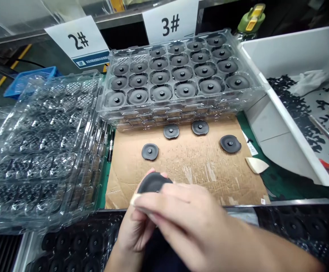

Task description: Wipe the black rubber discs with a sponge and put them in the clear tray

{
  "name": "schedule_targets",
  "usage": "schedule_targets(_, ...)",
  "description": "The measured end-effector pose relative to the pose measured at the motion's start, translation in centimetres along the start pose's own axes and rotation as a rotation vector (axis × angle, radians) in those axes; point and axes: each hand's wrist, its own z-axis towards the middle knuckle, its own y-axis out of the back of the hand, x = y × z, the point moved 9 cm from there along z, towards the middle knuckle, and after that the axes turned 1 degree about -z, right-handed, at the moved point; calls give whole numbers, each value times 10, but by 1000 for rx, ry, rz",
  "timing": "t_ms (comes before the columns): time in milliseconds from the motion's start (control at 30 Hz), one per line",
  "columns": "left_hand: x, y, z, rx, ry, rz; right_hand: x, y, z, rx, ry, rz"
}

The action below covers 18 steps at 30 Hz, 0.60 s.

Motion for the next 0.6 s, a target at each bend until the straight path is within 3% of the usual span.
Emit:
schedule_targets(67, -4, -2, -1, 16, -18, -27, -8, 1, -11, 96, -111, 6)
schedule_targets(167, -2, -3, 1, 33, -20, -65, -18, 21, -18, 13, -206, -216)
schedule_targets(267, 6, 0, 3, -9, 38, -83, -7, 27, -6, -105, 29, -374)
schedule_targets(333, 8, 0, 2, -17, 74, -72, -6, 25, 0, -123, 190, -252)
schedule_targets(367, 7, -2, 1, 9, 76, -72, -15, 26, 1, -136, 174, -149)
schedule_targets(433, 2, -11, -1, 108, 62, -96, -50, 31, -4, -218, -39, 1)
schedule_targets(500, -2, -20, -4, 206, 58, -142, -89, 33, -25, -327, -293, 11)
schedule_targets(600, -5, -25, -5, 257, 63, -188, -123, 12, -56, -280, -412, -84)
